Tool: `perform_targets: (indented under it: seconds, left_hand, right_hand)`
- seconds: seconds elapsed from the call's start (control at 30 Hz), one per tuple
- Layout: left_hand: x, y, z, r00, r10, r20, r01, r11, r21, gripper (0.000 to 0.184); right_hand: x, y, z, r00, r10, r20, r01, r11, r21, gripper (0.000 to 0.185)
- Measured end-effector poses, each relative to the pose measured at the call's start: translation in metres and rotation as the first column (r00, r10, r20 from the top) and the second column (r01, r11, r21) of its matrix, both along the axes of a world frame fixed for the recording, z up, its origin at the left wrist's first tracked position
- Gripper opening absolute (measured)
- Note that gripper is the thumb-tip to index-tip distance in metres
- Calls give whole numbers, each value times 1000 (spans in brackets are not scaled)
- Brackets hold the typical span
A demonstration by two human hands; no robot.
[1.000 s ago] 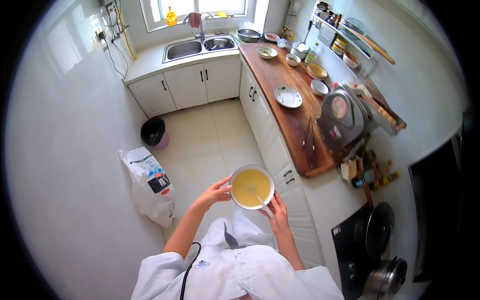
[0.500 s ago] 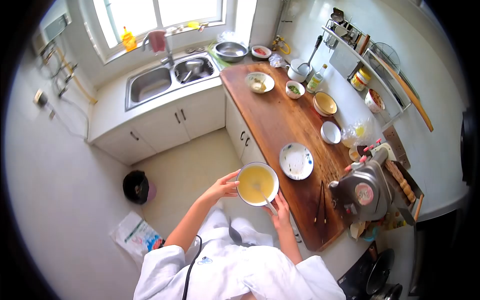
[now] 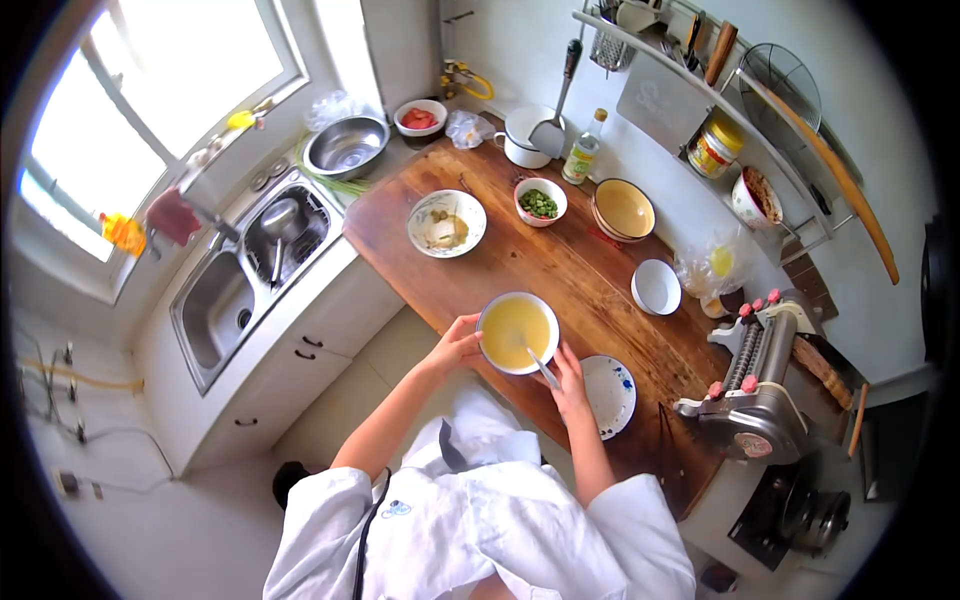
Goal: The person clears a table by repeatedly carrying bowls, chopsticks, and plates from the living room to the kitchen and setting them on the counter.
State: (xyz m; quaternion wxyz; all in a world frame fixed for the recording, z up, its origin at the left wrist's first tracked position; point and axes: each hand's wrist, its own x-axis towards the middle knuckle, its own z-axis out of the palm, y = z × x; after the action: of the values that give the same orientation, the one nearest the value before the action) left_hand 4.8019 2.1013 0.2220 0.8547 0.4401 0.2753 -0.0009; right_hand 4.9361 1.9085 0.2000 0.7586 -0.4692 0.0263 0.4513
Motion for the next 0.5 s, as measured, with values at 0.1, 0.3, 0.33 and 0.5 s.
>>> perform_targets:
  seconds: [0.1, 0.3, 0.33, 0.5]
  left_hand:
    - [45, 34, -28, 998, 10, -61, -11, 1000, -26, 38]
    - [109, 82, -66, 997, -15, -77, 2, 987, -162, 39]
    - [119, 88, -71, 999, 3, -52, -12, 984, -180, 41]
    - [154, 119, -94, 990, -108, -95, 81, 966, -246, 40]
  right_hand:
    - [28, 35, -5, 998, -15, 68, 16, 1000, -18, 37]
    - [69, 84, -20, 989, -135, 65, 139, 988, -70, 40]
    - [74, 90, -23, 984, -159, 77, 164, 985, -61, 40]
    - [90, 116, -33, 962, -263, 75, 271, 954, -128, 42]
